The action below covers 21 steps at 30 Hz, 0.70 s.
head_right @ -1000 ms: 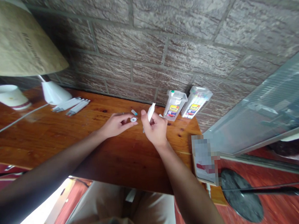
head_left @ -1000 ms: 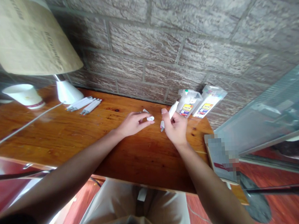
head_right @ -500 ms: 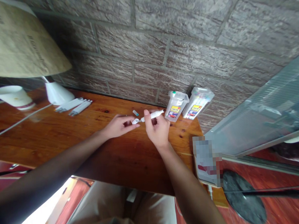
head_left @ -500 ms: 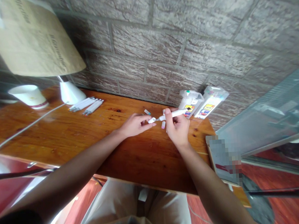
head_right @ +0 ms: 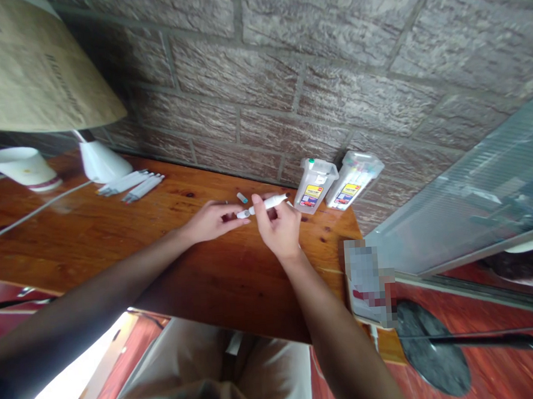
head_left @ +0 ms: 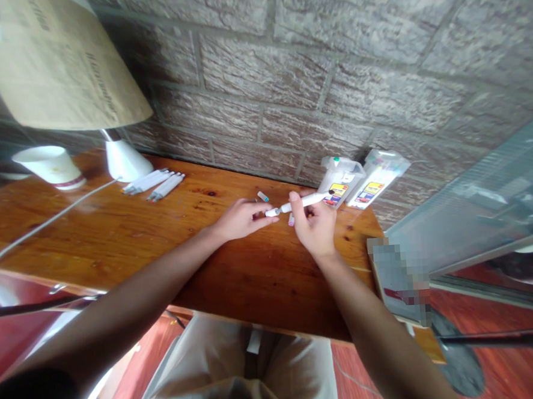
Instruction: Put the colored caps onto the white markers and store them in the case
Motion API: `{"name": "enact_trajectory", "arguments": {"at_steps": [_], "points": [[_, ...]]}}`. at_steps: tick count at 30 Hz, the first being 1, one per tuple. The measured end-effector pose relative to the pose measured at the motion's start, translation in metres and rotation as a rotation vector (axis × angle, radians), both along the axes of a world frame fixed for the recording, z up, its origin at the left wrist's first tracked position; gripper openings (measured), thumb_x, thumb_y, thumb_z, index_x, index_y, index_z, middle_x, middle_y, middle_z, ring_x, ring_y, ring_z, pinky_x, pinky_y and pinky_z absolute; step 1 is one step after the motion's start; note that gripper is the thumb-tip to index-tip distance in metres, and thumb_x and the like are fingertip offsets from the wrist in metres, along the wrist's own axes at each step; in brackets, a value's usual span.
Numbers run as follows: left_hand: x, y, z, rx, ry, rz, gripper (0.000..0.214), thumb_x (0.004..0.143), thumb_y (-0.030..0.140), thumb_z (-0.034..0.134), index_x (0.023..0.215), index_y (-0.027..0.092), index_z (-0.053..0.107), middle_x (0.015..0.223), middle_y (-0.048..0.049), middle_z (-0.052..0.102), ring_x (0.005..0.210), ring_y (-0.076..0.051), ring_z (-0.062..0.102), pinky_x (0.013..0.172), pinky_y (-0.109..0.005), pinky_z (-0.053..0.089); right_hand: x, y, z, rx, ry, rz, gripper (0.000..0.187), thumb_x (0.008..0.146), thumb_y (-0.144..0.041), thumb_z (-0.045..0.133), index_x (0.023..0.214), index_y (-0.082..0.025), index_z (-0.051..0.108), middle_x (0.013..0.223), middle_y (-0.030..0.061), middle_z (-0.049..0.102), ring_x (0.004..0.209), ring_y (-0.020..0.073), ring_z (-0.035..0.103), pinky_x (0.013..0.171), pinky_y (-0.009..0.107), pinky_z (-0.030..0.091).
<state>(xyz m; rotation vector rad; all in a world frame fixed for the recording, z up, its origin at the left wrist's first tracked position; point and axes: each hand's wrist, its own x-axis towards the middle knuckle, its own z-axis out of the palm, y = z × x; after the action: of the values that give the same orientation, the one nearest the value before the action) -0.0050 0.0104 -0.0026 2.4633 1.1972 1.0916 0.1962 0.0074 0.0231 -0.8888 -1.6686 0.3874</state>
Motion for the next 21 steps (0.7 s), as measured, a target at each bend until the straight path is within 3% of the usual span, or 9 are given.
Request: {"name": "enact_trajectory", "arguments": {"at_steps": [5, 9, 13, 17, 21], "points": [[0.0, 0.0, 0.001, 0.008, -0.005, -0.018, 0.03, 0.097, 0.043, 0.059, 0.091, 0.017, 0.073, 0.071, 0.0007, 0.068, 0.056, -0.009, 0.052, 0.059, -0.02, 0.038, -0.002, -0.004, 0.006, 0.028, -0.042, 0.002, 0.025, 0.093, -0.044, 0.064, 0.08, -0.024, 0.071, 0.064, 0.0014, 0.068, 0.057, 0.0155, 0.06, 0.065, 0.029, 0.048], [0.0, 0.0, 0.0, 0.015, 0.001, 0.019, 0.032, 0.096, 0.046, 0.059, 0.091, 0.018, 0.073, 0.069, 0.0007, 0.067, 0.056, -0.009, 0.052, 0.059, -0.021, 0.037, 0.003, -0.004, 0.012, 0.109, -0.036, -0.098, 0.026, 0.094, -0.045, 0.062, 0.085, -0.023, 0.072, 0.081, 0.0057, 0.074, 0.065, 0.0168, 0.064, 0.07, 0.031, 0.05], [0.0, 0.0, 0.0, 0.014, 0.003, 0.043, 0.033, 0.097, 0.048, 0.058, 0.091, 0.018, 0.072, 0.068, 0.0011, 0.066, 0.057, -0.009, 0.053, 0.059, -0.021, 0.037, 0.01, 0.003, 0.016, 0.083, 0.096, -0.187, 0.031, 0.095, -0.046, 0.06, 0.084, -0.02, 0.072, 0.077, 0.0042, 0.072, 0.062, 0.0154, 0.062, 0.063, 0.029, 0.047], [0.0, -0.001, 0.0, 0.0, -0.016, 0.052, 0.032, 0.096, 0.047, 0.059, 0.091, 0.017, 0.072, 0.066, 0.0019, 0.065, 0.056, -0.009, 0.051, 0.059, -0.021, 0.036, 0.01, 0.007, 0.013, 0.042, 0.183, -0.16, 0.034, 0.095, -0.047, 0.061, 0.079, -0.019, 0.071, 0.069, 0.0025, 0.069, 0.058, 0.0144, 0.061, 0.058, 0.028, 0.046], [0.0, -0.001, 0.001, -0.02, -0.018, 0.057, 0.031, 0.095, 0.046, 0.061, 0.09, 0.017, 0.071, 0.065, 0.0027, 0.063, 0.054, -0.008, 0.049, 0.058, -0.02, 0.035, 0.006, 0.002, 0.008, 0.067, 0.093, -0.085, 0.035, 0.097, -0.045, 0.057, 0.078, -0.021, 0.072, 0.076, 0.0047, 0.074, 0.064, 0.0161, 0.065, 0.065, 0.03, 0.05]]}}
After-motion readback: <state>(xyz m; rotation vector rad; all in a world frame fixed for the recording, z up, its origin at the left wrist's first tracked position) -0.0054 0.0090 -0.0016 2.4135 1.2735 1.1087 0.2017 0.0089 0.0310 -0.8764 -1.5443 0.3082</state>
